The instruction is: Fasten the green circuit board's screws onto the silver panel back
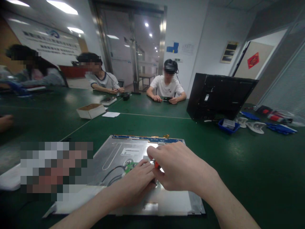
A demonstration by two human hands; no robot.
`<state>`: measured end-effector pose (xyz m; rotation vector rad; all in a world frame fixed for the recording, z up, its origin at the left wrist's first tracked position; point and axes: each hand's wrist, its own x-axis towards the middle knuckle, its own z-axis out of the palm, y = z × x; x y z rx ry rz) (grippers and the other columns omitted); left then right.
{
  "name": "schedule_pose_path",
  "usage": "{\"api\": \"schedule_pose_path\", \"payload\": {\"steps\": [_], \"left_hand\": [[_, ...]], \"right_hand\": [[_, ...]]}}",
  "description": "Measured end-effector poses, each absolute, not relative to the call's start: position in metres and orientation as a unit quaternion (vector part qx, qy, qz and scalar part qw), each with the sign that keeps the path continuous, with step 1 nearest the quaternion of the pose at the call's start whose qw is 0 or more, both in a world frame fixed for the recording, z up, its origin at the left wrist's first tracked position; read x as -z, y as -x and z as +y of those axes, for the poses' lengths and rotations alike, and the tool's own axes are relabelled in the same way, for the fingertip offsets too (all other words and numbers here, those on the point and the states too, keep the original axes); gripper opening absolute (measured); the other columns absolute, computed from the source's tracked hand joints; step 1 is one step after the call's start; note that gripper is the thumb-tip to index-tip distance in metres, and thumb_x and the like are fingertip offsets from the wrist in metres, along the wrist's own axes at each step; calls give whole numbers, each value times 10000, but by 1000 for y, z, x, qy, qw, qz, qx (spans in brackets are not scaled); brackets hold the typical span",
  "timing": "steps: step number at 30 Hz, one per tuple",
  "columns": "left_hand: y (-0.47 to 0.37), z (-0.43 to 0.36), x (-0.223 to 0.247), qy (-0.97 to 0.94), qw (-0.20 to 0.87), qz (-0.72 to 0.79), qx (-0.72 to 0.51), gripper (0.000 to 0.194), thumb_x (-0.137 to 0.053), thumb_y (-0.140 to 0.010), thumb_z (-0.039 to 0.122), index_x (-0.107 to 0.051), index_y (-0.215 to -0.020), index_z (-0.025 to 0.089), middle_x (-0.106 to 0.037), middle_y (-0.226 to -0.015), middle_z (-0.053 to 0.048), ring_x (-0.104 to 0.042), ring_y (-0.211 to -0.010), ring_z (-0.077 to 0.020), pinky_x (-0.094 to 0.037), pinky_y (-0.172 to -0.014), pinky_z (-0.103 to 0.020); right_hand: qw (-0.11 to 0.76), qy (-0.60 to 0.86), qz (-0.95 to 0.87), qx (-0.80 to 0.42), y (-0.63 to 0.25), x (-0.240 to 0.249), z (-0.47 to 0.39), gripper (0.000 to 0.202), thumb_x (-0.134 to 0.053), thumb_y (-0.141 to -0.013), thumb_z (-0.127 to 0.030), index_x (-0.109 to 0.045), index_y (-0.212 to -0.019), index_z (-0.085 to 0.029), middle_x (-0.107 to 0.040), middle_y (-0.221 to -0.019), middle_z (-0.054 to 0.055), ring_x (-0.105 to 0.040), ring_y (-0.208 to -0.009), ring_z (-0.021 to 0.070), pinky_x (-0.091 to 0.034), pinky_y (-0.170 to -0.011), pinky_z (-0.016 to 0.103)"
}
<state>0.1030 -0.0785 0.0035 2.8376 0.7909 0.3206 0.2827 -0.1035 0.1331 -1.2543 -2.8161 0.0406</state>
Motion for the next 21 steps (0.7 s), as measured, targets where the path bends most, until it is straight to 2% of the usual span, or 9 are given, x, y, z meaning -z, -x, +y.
{"api": "schedule_pose_path", "payload": {"steps": [12,17,21], "left_hand": [[-103,-79,-4,-954,88,266,-109,158,-541,-877,178,-577,-1031,182,-615,-1113,-72,-541,-1068,-248,-326,-1018,-442],[-104,-78,-3,-952,83,272,-109,90,-552,-855,159,-597,-930,182,-635,-1070,-63,-554,-1046,-252,-341,-1001,-436],[-102,-78,-4,-955,82,262,-116,100,-548,-866,183,-591,-956,180,-638,-1056,-67,-564,-1030,-241,-329,-1016,-439]], "right_hand": [[21,409,-912,-7,-282,-131,-102,157,-587,-833,-265,-538,-978,-230,-665,-786,-7,-582,-650,169,-256,-521,269],[15,419,-908,11,-282,-129,-99,116,-573,-870,-325,-544,-944,-240,-662,-722,-20,-588,-630,176,-240,-516,268],[21,406,-914,-9,-281,-132,-100,114,-548,-859,-256,-536,-970,-232,-660,-769,-13,-570,-640,158,-254,-522,267]]}}
